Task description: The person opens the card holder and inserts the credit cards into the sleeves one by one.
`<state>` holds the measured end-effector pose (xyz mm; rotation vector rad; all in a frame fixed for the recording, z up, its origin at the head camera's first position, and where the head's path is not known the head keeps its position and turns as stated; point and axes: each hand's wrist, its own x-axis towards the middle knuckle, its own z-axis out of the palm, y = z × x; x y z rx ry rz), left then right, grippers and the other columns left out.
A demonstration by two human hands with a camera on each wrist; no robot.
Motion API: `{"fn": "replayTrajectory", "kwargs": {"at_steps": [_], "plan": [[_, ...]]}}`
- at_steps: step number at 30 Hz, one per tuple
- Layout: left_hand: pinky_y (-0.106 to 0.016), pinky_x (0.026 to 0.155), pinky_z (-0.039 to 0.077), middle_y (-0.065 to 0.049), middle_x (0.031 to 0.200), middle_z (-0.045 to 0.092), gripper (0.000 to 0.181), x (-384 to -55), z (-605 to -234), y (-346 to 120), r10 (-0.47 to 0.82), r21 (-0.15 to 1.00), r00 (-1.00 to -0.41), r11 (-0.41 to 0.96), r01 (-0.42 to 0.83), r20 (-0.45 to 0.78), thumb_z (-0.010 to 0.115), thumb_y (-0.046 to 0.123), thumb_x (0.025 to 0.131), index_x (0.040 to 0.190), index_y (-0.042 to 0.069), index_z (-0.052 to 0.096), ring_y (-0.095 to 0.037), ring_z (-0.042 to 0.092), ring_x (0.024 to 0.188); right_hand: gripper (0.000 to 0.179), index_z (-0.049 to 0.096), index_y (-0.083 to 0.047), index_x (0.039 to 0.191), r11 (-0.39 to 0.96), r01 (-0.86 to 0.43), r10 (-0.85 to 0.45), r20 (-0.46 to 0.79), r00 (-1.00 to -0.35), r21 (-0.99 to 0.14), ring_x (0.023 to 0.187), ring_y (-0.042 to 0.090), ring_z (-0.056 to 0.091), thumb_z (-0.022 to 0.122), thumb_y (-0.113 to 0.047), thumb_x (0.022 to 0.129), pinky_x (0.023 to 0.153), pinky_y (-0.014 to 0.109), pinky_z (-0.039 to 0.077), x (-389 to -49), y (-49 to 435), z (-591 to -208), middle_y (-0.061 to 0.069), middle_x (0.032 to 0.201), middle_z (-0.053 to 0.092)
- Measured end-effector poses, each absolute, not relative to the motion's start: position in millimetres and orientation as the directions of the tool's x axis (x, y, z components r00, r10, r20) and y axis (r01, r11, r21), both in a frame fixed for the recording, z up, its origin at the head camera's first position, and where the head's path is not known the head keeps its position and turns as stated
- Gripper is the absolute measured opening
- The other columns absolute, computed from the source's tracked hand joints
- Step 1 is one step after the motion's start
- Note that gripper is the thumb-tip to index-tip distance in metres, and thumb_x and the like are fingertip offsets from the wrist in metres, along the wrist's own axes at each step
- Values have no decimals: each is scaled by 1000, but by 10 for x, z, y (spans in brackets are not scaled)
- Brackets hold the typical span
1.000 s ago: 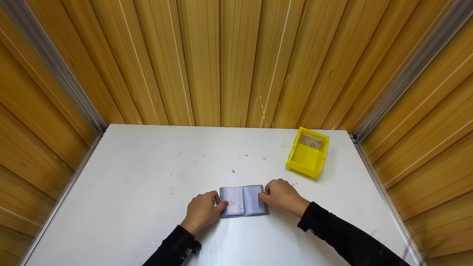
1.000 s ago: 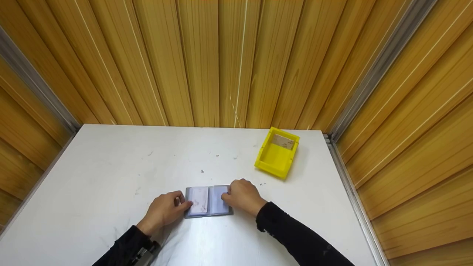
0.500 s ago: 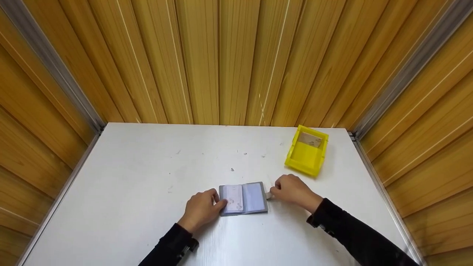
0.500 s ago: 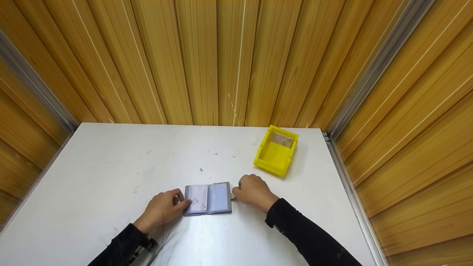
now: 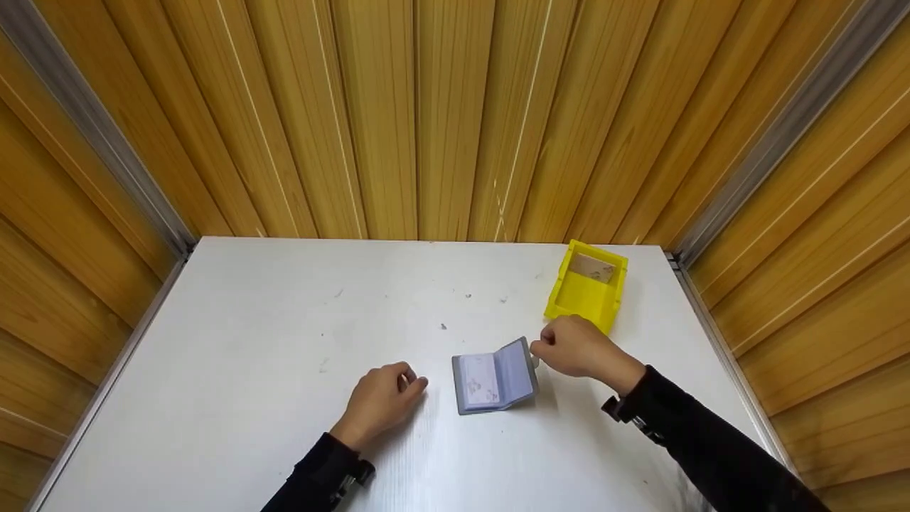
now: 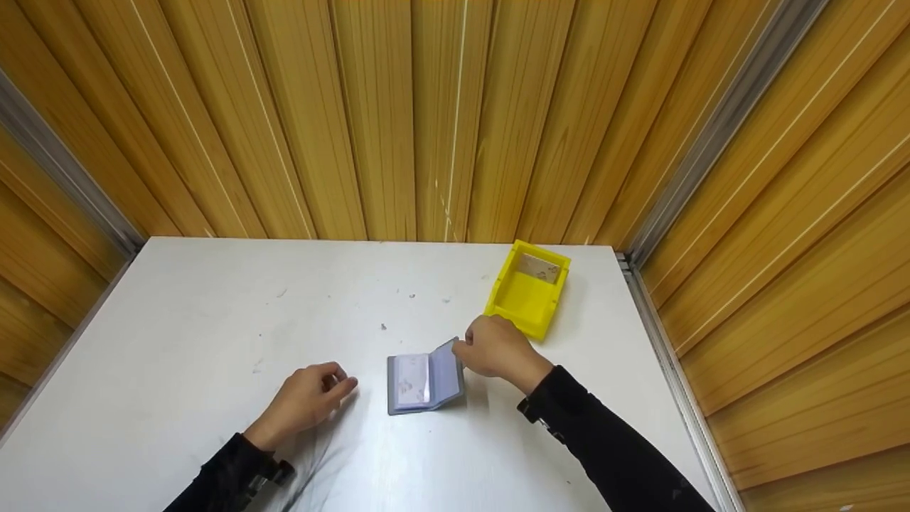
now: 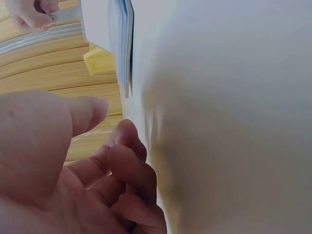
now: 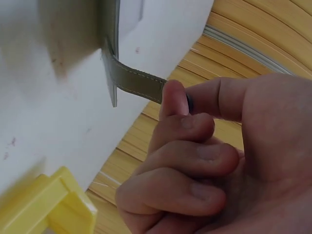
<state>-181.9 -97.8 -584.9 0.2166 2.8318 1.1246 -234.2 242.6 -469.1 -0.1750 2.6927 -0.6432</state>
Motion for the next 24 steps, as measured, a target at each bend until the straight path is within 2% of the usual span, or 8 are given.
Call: {"fn": "replayTrajectory", "kwargs": {"at_steps": [9,17,24], "plan": [[-30,70,48,6,75,70,23,-1821,-5861,-977,226,705,-973,697,131,-43,71,28,105,91,14,82,-9,58,69,40,59,-17,66,875,-82,-255,-311,-916,-477,64,18,49,62,-31,104,61,31,35,-2343,2245,-4614,-2,63,43],[-31,70,47,5,76,73,23,-1806,-5842,-980,237,713,-969,691,121,-66,72,28,103,89,14,84,-10,58,70,37,60,-18,68,842,-102,-307,-315,-898,-529,65,17,48,61,-30,102,61,31,36,-2332,2067,-4605,-3,66,46],[-32,71,46,4,78,75,24,-1803,-5821,-985,241,720,-968,684,119,-70,73,29,103,89,14,87,-11,59,72,38,55,-21,65,790,-186,-398,-257,-881,-584,62,14,46,61,-28,102,60,29,35,-2359,1911,-4666,-6,64,44]]}}
